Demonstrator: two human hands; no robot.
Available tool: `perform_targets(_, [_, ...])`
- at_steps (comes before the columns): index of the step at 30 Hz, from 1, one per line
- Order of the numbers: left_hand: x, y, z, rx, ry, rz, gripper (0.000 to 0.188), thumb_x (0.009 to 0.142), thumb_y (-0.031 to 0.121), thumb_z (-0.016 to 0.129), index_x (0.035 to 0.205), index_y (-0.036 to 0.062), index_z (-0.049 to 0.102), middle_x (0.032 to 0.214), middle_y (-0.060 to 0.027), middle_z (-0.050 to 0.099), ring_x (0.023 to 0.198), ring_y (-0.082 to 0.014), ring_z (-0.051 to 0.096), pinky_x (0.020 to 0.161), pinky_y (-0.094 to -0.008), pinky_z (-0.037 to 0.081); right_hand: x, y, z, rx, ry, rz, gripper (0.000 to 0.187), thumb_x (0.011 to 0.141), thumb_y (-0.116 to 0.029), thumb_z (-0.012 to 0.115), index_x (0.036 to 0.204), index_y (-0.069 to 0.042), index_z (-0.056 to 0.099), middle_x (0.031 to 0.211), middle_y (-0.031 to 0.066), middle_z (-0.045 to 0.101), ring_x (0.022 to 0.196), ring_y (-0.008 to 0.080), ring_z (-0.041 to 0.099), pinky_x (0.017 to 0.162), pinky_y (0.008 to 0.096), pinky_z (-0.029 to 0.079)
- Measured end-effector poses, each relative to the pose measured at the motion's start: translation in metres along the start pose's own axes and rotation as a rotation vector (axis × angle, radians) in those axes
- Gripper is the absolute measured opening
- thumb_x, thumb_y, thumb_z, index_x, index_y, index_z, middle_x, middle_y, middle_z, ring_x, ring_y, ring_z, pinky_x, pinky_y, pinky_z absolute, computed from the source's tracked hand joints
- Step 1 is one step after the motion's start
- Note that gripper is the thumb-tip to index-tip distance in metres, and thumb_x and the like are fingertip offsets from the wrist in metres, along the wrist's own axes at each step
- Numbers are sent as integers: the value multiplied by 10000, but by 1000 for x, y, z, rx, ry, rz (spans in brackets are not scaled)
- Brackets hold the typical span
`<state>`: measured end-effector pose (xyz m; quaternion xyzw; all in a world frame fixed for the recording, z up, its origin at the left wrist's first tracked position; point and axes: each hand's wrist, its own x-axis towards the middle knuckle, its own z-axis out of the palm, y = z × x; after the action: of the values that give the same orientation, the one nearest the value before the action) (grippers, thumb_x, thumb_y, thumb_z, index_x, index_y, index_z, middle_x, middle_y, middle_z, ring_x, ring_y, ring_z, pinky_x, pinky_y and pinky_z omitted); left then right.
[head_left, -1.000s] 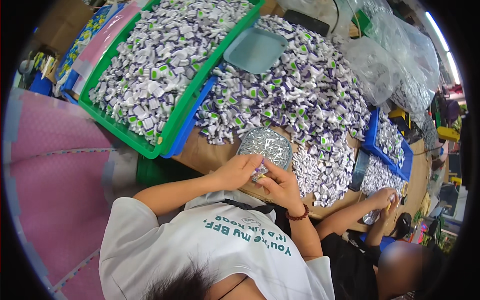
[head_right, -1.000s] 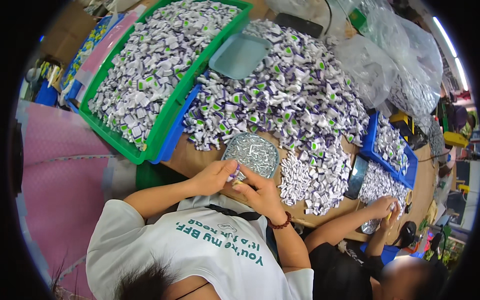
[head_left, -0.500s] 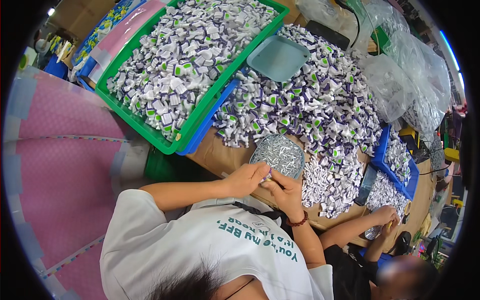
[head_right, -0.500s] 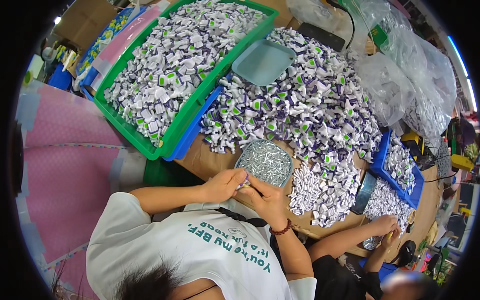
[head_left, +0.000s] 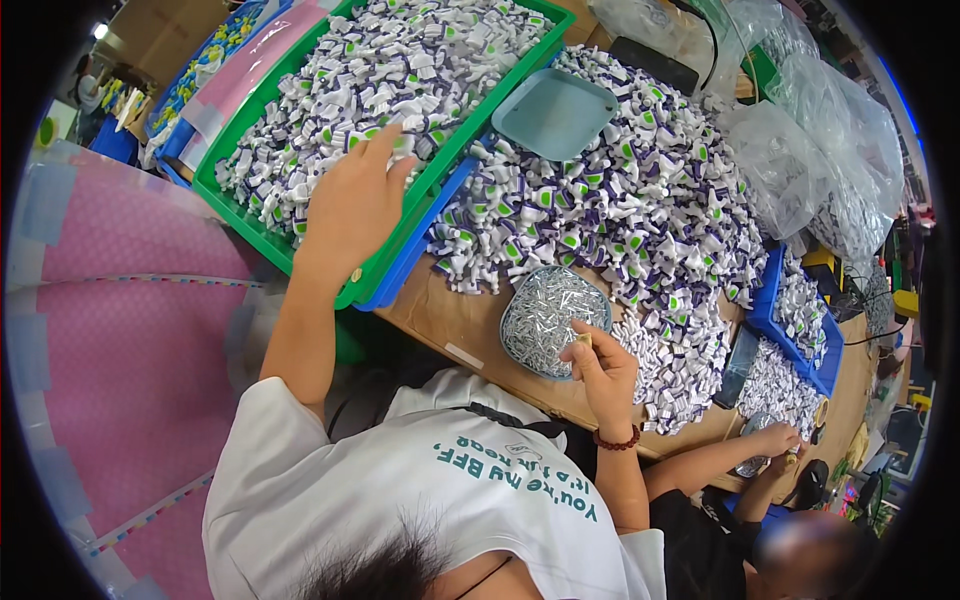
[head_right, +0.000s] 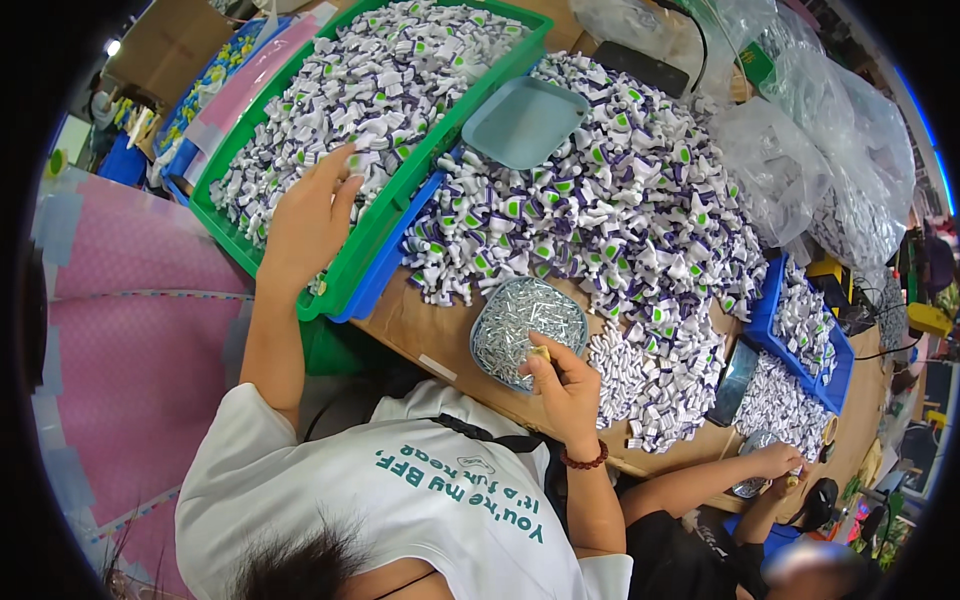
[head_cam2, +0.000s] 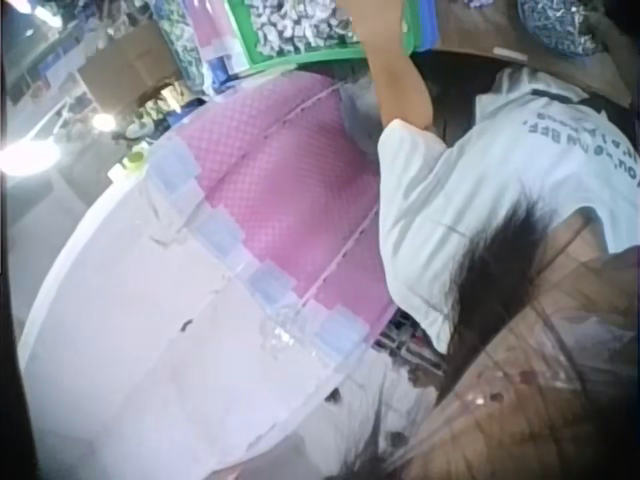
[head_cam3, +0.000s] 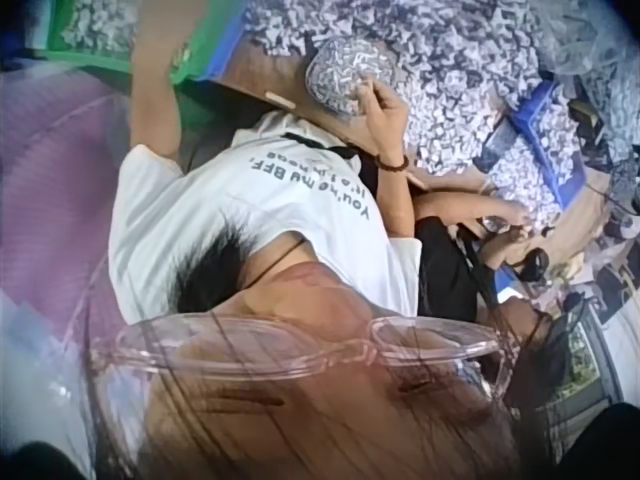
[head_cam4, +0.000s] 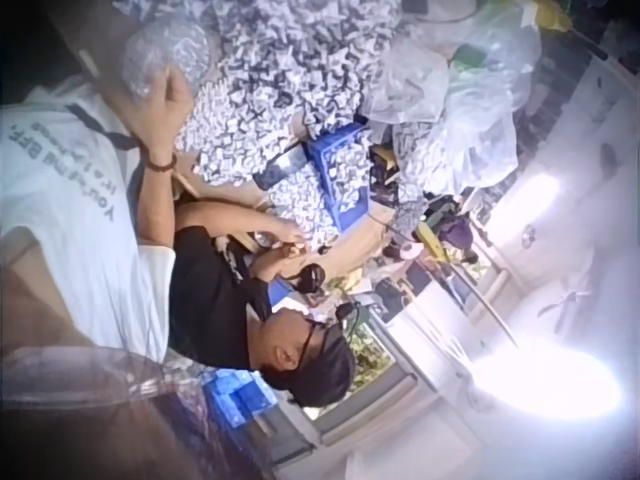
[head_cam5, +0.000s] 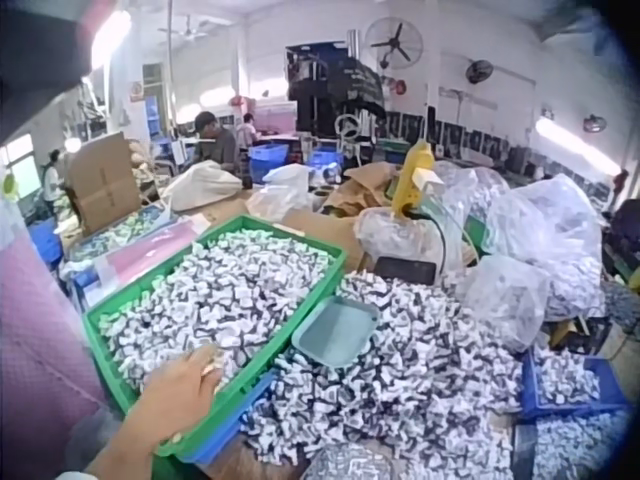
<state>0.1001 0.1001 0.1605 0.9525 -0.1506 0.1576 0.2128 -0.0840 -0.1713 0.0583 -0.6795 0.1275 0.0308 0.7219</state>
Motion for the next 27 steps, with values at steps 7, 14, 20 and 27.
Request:
perform_targets(7, [-2,-7,-4,134,56,-28,186,886,154,529,1002,34,611,904,-167,640,815,-339,613,698,-399,479,1,16,-16,-166,64,-46,261,853,-66,615,1108,-10,617,791,55,661,598,74,540,542,210,438])
perform_targets(14, [-21,40,37,-221,-55,201,167,846,121,581,988,41,618,908,-125,645,825,-305,612,718,-374,487,4,27,-12,-988,76,-340,223,738,-62,677,958,-61,641,851,110,611,714,275,609,597,339,492])
perform_targets(20, [-35,68,150,-260,-187,531,212,732,57,609,943,72,629,880,-87,588,888,-262,555,733,-357,478,14,53,-11,-1199,104,-356,167,743,-109,646,903,-71,612,807,97,568,728,282,590,596,376,489])
perform_targets(27, [-19,118,206,-192,-91,771,226,656,76,608,879,100,624,847,-36,523,905,-233,501,676,-324,467,17,53,-9,-1136,118,-320,129,715,-85,629,836,-59,590,791,106,563,749,289,592,613,389,491])
